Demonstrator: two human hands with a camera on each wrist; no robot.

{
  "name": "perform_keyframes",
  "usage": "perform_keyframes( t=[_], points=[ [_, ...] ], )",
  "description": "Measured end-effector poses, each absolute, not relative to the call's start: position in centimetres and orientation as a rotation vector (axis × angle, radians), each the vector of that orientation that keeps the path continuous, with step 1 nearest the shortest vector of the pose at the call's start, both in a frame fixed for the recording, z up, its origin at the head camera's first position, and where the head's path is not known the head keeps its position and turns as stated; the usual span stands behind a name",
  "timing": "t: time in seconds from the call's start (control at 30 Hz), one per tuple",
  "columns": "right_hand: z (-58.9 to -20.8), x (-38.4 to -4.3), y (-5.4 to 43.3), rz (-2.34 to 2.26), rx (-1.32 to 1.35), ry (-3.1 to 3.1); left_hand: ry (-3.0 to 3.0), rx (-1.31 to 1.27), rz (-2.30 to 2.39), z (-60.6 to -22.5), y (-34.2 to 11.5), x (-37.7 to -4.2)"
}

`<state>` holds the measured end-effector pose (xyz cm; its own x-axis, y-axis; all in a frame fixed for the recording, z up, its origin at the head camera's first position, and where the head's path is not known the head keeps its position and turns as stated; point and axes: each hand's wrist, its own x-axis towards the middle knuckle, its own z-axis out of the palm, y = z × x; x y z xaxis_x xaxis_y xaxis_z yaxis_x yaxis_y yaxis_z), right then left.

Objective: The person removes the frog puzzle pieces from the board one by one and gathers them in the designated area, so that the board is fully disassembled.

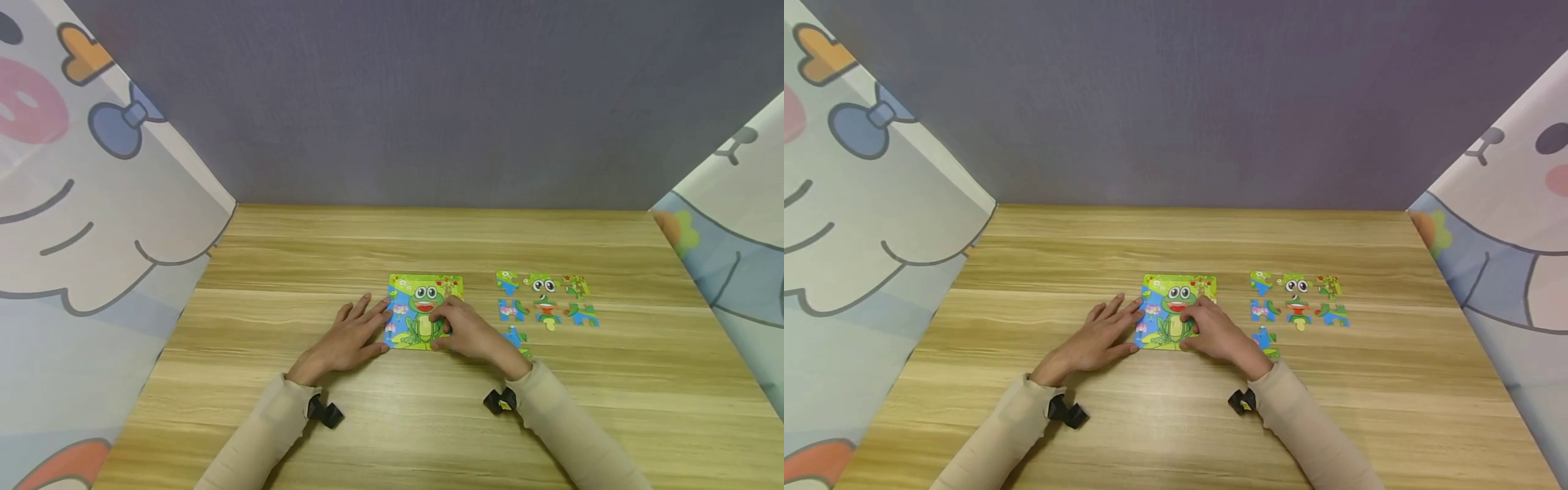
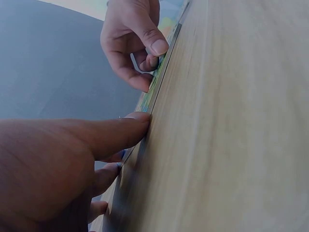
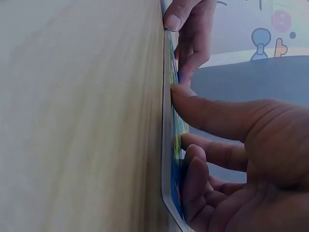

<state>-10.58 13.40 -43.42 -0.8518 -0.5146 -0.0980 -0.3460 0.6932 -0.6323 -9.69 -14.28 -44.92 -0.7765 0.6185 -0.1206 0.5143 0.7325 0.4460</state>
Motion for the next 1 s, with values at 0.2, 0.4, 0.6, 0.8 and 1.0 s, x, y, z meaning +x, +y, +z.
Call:
perform_keyframes(
  t=[0.2, 0.4, 0.6, 0.8, 1.0],
  points=[
    [-43.48, -10.46, 13.15, -0.892, -0.658, 2.644, 2.672, 0.892, 0.575, -44.89, -14.34, -9.68],
    [-43.62, -10.44, 13.03, -0.909, -0.652, 2.639, 2.665, 0.886, 0.583, -44.89, -14.35, -9.71],
    [-43.49, -10.19, 12.87, -0.911, -0.619, 2.644, 2.663, 0.884, 0.584, -45.04, -14.37, -9.69],
    [-43.21, -9.93, 12.51, -0.886, -0.593, 2.667, 2.668, 0.889, 0.583, -45.17, -14.39, -9.71],
    [-43.08, -9.98, 12.46, -0.856, -0.7, 2.696, 2.672, 0.901, 0.582, -45.22, -14.41, -9.75]
  ],
)
